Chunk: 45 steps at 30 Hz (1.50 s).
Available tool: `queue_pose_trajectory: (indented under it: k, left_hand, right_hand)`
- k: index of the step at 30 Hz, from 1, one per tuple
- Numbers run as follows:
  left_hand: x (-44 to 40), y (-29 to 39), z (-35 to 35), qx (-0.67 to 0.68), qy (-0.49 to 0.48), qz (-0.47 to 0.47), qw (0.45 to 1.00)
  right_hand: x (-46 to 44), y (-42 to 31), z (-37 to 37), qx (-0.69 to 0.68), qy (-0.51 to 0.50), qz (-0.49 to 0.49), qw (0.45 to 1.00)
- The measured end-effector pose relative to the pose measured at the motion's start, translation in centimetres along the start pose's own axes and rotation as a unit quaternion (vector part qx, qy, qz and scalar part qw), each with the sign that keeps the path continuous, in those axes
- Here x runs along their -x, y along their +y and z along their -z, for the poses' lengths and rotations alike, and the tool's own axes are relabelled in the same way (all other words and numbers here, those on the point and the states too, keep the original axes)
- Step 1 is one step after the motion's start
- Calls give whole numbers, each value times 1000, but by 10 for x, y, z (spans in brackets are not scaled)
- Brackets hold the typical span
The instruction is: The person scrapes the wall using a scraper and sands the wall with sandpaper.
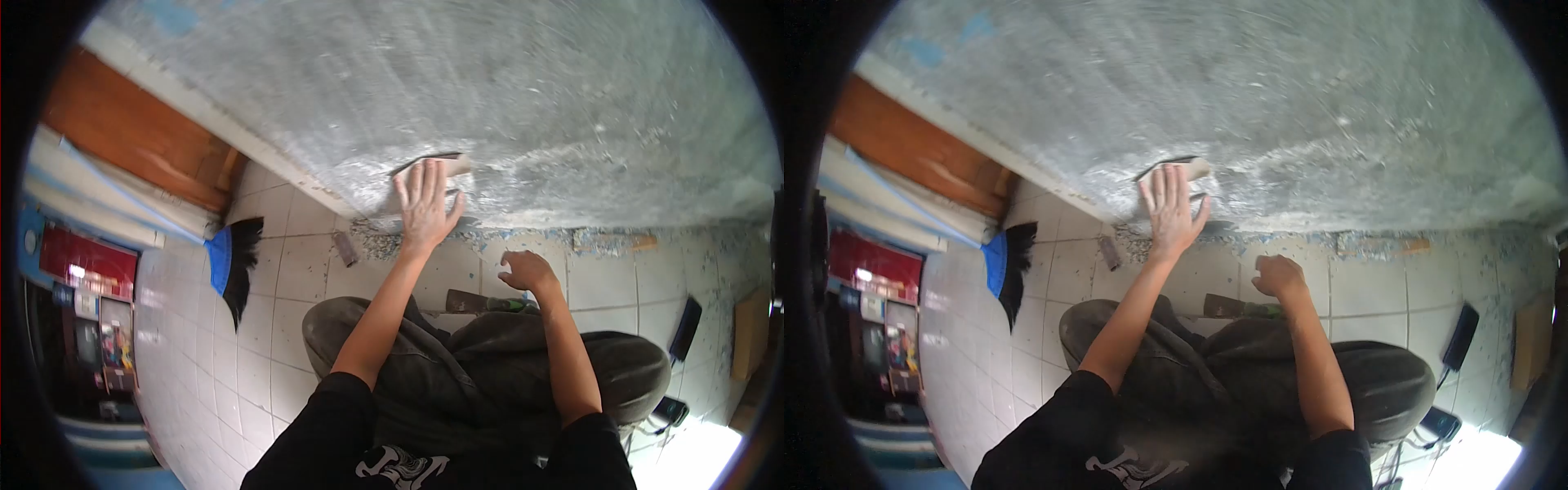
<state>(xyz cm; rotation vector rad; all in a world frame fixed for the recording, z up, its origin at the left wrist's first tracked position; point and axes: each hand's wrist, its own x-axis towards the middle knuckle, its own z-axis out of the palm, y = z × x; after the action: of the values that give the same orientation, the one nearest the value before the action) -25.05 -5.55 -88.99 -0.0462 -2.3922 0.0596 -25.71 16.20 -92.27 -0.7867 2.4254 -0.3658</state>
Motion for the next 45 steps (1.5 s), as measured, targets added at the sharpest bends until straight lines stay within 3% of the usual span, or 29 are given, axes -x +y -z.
queue_pose_trajectory:
  k: [3,4,5,6,7,8,9,11,13,14,17,19,21,22,24,31,42,45]
  left_hand:
    - [-9,-3,32,166,0,10,986]
    - [-6,-7,30,158,41,-25,986]
    - [-6,-8,34,84,9,-23,996]
    - [-7,-8,39,9,-22,-26,999]
    - [3,-15,0,-54,-27,-8,998]
    - [-3,-14,28,149,41,7,988]
    - [-10,-14,57,344,110,-6,933]
    - [-4,-7,81,207,84,34,974]
    - [7,5,97,191,20,67,979]
    - [17,3,103,212,50,33,975]
    - [36,-11,137,235,24,32,971]
    - [56,-22,143,296,68,56,951]
    - [93,-36,108,264,46,220,938]
    - [91,-34,108,262,48,221,938]
    - [88,-32,108,254,64,371,891]
    - [90,-29,97,220,42,367,903]
    - [88,-29,103,234,-10,406,883]
    - [90,-28,102,233,22,392,890]
  right_hand:
    - [-10,15,-8,3,-25,19,1000]
    - [-15,22,-13,48,0,51,998]
    - [-24,33,-18,61,21,94,994]
    - [-25,32,-16,58,40,77,995]
    - [-26,30,-10,25,24,88,996]
    - [-30,30,-11,24,15,91,995]
    - [-19,11,4,7,-29,56,998]
    - [-31,25,-14,-1,-15,72,997]
    - [-34,38,-23,-23,-37,80,996]
    - [-37,40,-27,-21,-54,71,996]
    - [-44,47,-34,-18,-55,70,996]
    - [-45,52,-37,-17,-43,75,996]
    - [-46,52,-38,-17,-15,75,997]
    - [-46,52,-38,-16,-16,78,997]
    - [-43,50,-40,-58,6,79,995]
    - [-43,53,-44,-60,-27,106,992]
    - [-47,57,-49,-39,-82,39,995]
    - [-43,54,-47,-36,-85,41,995]
